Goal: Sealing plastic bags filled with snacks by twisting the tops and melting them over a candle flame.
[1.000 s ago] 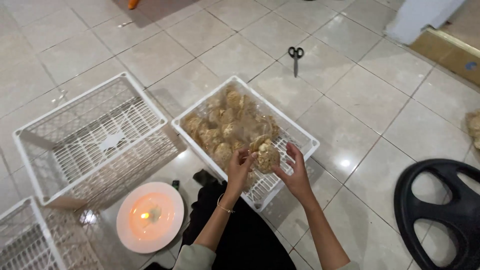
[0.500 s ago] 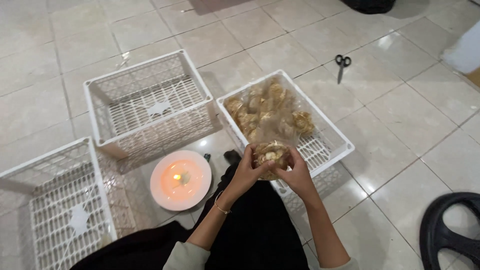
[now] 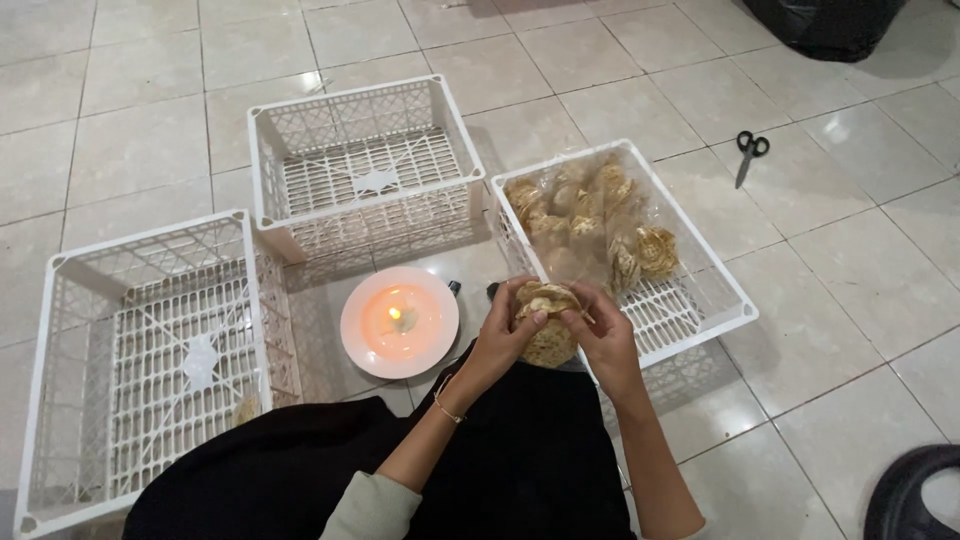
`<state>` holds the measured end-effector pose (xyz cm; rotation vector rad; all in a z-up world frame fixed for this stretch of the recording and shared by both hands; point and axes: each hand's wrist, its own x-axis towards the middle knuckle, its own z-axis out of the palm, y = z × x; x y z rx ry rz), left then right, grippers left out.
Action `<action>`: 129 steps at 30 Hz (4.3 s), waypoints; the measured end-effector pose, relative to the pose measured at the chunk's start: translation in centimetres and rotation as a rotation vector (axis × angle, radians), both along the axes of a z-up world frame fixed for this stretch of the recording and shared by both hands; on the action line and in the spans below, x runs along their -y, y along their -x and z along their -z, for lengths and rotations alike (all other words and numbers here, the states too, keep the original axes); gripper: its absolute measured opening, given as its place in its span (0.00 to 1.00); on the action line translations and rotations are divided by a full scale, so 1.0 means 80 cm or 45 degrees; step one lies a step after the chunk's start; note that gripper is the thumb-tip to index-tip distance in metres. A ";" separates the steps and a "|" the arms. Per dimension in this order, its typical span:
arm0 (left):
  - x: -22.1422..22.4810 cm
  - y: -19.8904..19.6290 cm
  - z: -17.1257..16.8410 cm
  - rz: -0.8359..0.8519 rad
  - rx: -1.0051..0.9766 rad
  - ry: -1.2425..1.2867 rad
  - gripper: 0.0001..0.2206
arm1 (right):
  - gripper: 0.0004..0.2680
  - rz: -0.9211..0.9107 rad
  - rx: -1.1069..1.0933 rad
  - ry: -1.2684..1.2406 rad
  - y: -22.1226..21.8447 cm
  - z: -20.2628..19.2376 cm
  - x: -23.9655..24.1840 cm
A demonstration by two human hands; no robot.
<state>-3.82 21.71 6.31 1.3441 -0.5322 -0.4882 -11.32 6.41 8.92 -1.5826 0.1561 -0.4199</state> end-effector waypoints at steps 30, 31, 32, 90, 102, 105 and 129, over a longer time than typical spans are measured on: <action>-0.095 -0.011 0.036 -0.784 -0.165 0.099 0.09 | 0.04 0.096 0.012 -0.277 -0.057 0.035 -0.096; -0.098 -0.012 0.042 -0.791 -0.167 0.096 0.09 | 0.04 0.090 0.009 -0.280 -0.059 0.041 -0.098; -0.100 -0.015 0.048 -0.808 -0.213 0.120 0.09 | 0.04 0.078 0.002 -0.295 -0.063 0.047 -0.099; -0.231 -0.035 0.129 -1.061 -0.543 -0.489 0.10 | 0.10 -0.253 -0.297 0.026 -0.130 0.172 -0.191; -0.229 -0.040 0.145 -1.100 -0.449 -0.419 0.12 | 0.10 -0.297 -0.262 0.071 -0.128 0.182 -0.187; -0.229 -0.038 0.144 -1.097 -0.332 -0.404 0.13 | 0.09 -0.300 -0.272 0.040 -0.128 0.185 -0.184; -0.246 -0.044 0.150 -0.967 0.040 -0.696 0.06 | 0.04 -0.204 -0.101 0.388 -0.129 0.182 -0.178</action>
